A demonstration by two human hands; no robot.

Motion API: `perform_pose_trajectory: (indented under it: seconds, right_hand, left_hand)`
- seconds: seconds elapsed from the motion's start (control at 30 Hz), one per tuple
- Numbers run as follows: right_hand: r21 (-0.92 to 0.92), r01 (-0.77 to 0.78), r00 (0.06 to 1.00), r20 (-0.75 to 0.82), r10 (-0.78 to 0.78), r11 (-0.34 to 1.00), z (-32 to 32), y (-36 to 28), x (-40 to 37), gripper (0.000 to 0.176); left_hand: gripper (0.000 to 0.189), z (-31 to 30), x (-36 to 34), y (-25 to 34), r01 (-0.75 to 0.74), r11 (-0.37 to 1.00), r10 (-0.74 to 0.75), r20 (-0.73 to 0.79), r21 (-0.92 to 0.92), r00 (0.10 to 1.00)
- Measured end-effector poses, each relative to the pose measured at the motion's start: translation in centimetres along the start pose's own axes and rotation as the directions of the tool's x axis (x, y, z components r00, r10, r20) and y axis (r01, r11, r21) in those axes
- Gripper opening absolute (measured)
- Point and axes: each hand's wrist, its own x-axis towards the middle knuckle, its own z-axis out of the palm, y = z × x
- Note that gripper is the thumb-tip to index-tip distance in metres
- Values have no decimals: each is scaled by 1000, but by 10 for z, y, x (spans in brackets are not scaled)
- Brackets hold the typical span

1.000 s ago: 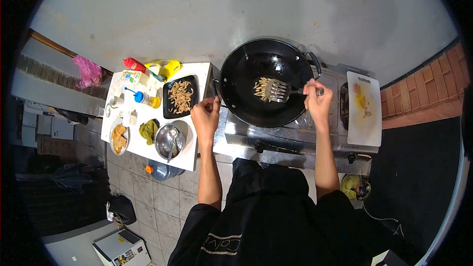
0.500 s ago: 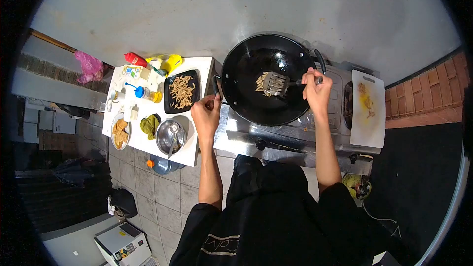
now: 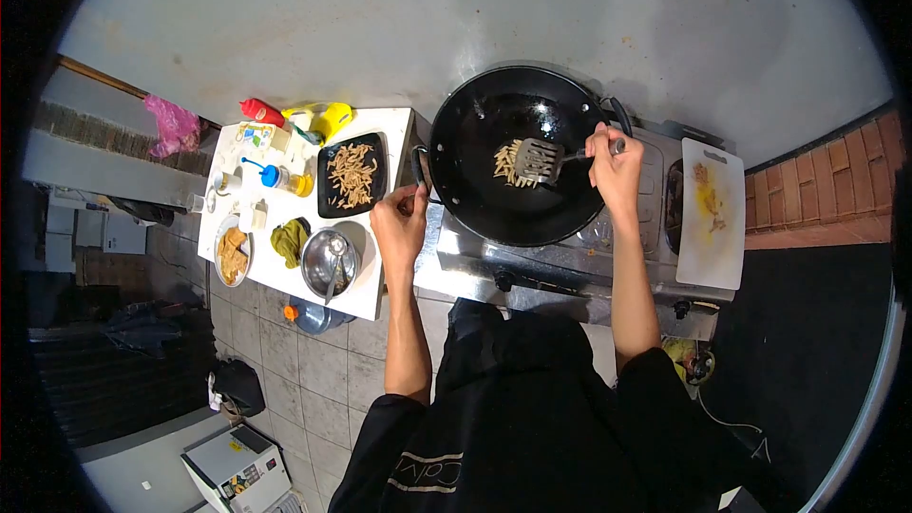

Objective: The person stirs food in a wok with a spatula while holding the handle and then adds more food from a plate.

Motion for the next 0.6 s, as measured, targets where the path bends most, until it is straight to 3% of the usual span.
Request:
perform_pose_trajectory:
  seconds: [0.2,0.3,0.43,0.6]
  right_hand:
    - [-21,47,995,89,-45,999,6,7,6,38]
    - [-22,1,1000,0,-1,1000,1,-1,6,37]
    - [-27,32,996,79,-30,999,7,6,3,37]
    - [-42,-16,999,37,17,999,-2,-6,0,37]
  left_hand:
    - [29,3,-1,-8,3,1000,-3,4,-1,1000]
    - [30,3,-3,-8,52,999,-52,14,14,999]
    - [28,8,-6,-15,38,999,-38,-3,-35,999]
    - [28,5,-6,-12,66,998,-66,32,-11,997]
